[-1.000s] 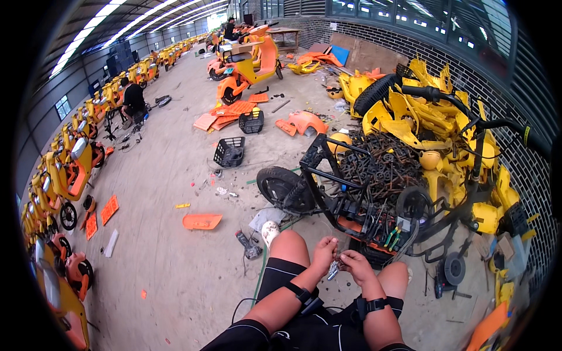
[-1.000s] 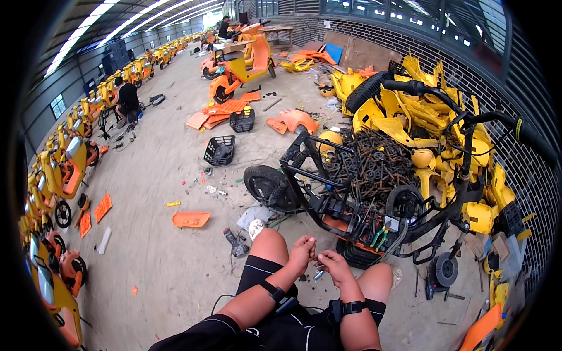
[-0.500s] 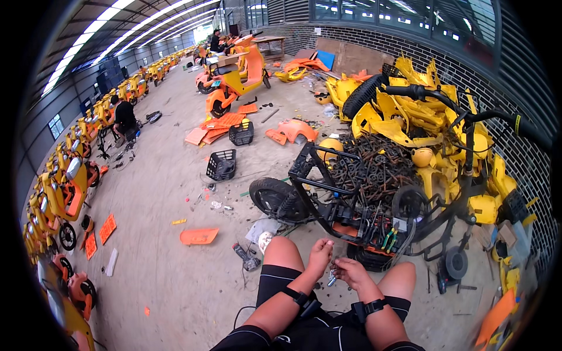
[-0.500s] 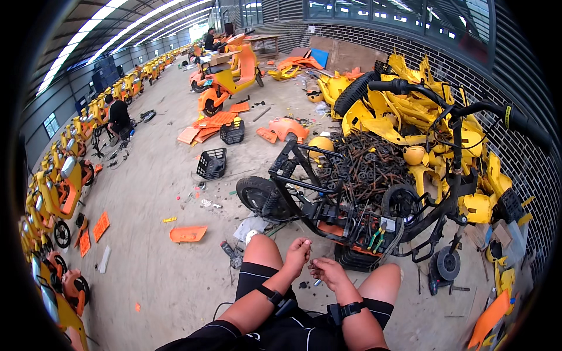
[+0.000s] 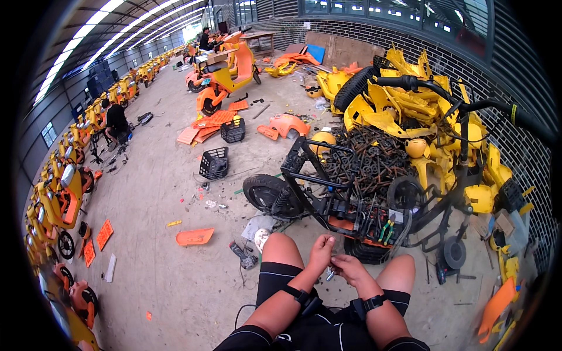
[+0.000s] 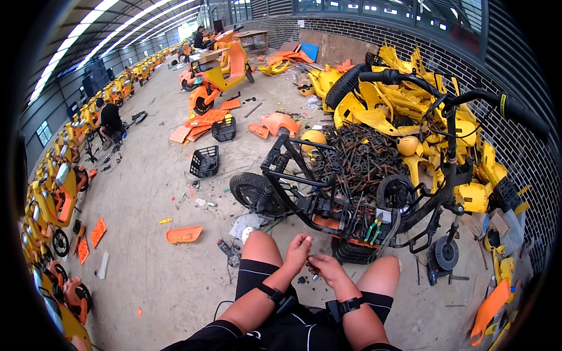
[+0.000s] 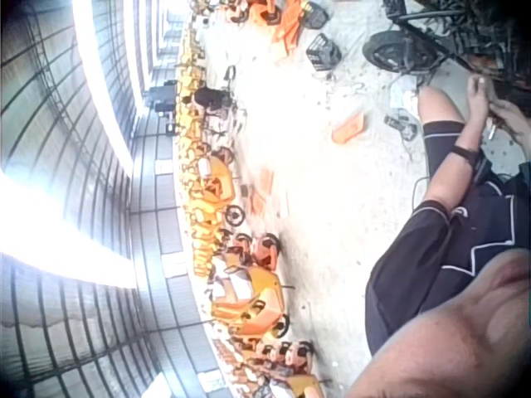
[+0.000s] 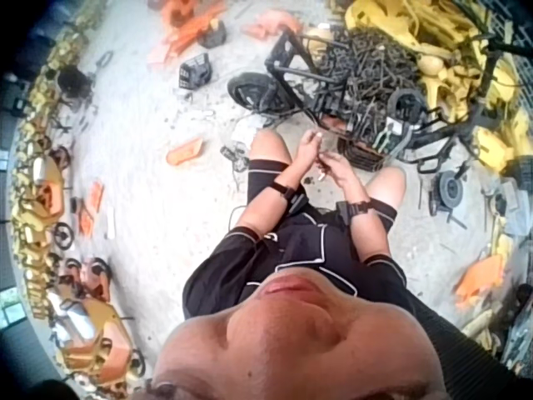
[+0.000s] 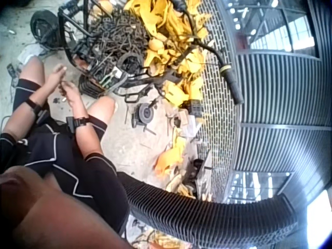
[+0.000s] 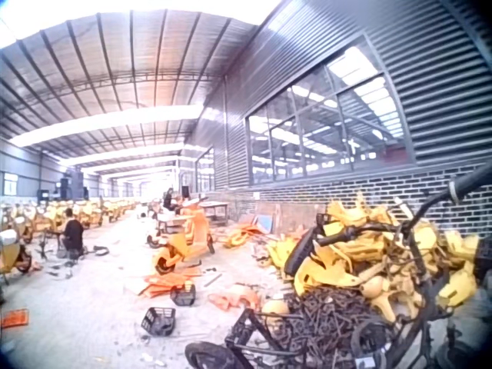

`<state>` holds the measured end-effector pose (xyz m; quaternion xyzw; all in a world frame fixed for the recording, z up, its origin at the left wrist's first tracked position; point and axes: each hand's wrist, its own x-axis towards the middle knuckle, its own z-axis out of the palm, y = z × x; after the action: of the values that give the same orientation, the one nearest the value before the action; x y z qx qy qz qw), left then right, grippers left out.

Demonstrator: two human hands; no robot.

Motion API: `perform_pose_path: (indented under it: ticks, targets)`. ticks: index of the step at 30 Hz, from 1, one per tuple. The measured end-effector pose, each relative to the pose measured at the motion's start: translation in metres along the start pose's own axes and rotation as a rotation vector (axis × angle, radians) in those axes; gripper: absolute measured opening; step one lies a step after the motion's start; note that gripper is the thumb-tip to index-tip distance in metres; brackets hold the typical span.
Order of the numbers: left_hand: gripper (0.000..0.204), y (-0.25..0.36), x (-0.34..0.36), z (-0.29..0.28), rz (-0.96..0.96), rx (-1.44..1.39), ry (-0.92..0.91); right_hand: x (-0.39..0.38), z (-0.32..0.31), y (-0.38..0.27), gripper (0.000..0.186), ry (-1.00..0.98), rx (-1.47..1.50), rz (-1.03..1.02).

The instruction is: The person, while sitting on the floor, uses pliers to manipulate wire connectors on the electrical components of a bicycle frame and attaches small metal clips.

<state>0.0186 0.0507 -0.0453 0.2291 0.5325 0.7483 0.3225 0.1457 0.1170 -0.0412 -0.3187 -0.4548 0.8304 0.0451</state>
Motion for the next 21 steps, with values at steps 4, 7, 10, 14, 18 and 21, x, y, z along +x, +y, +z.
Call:
perform_pose_path:
  ticks: [4,7,10,14,18,21]
  targets:
    - [0.014,-0.006,0.001,-0.002,-0.003,-0.029,0.013,-0.002,0.003,-0.001,0.021,0.021,-0.081,-0.029]
    - [0.015,0.0,0.001,-0.004,-0.007,-0.027,0.039,-0.002,0.005,-0.006,0.02,0.042,-0.149,-0.055]
    - [0.015,0.004,-0.003,-0.01,-0.055,-0.055,0.06,-0.002,0.006,-0.003,0.017,0.069,-0.242,-0.086]
    - [0.016,0.004,-0.003,-0.013,-0.038,-0.08,0.074,-0.001,0.008,0.0,0.016,0.084,-0.303,-0.106]
    - [0.016,0.004,-0.004,-0.012,-0.016,-0.055,0.1,0.002,0.004,0.006,0.014,0.116,-0.365,-0.122]
    - [0.015,0.003,0.0,-0.014,-0.029,-0.082,0.115,0.006,-0.004,0.014,0.014,0.196,-0.453,-0.14]
